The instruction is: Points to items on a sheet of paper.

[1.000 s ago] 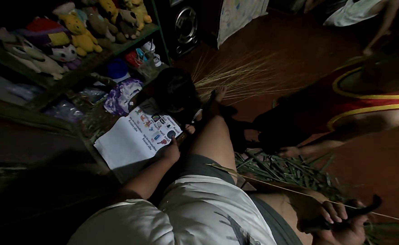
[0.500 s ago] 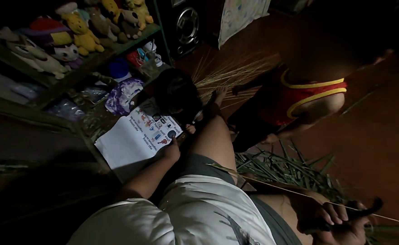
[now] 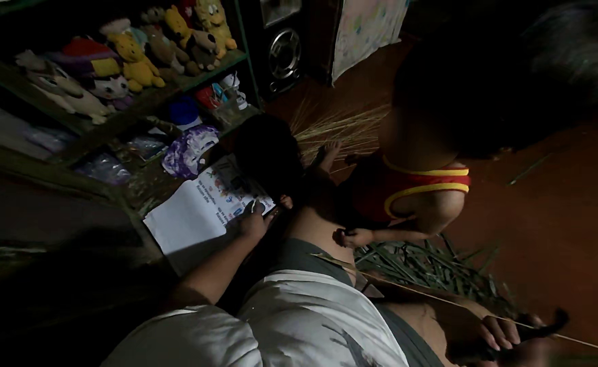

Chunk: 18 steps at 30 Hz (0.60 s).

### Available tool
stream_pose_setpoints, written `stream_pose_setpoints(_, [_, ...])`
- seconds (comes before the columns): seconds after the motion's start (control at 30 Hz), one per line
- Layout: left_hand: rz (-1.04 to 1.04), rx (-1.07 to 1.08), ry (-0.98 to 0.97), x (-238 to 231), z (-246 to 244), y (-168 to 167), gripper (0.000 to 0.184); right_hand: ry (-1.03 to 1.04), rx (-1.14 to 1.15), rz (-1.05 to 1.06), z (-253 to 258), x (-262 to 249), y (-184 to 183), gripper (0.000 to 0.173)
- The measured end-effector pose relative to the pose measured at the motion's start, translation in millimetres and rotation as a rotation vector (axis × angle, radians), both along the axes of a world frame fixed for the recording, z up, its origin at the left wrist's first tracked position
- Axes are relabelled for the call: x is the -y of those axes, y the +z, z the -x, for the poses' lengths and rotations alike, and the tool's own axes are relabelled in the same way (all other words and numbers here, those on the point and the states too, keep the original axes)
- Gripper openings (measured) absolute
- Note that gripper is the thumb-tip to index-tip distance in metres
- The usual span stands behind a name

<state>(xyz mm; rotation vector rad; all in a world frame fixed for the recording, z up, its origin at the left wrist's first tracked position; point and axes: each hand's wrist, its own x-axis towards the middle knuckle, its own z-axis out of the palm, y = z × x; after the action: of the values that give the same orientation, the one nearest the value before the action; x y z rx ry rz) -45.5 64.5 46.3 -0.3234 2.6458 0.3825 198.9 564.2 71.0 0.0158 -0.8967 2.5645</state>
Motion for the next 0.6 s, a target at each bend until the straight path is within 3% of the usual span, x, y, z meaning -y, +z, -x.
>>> stream_pose_setpoints(0.17, [0.017,0.038,0.049,6,20,4,0.068,0.006,0.03,-0.011,1,-3,-1,0.029])
stream_pose_setpoints(0.33, [0.087,0.118,-0.008,16,20,-18,0.074,0.013,0.038,0.033,0,-2,-1,0.028])
stream_pose_setpoints(0.6, [0.114,0.139,-0.065,19,18,-17,0.071,-0.009,0.057,-0.001,4,2,2,0.028])
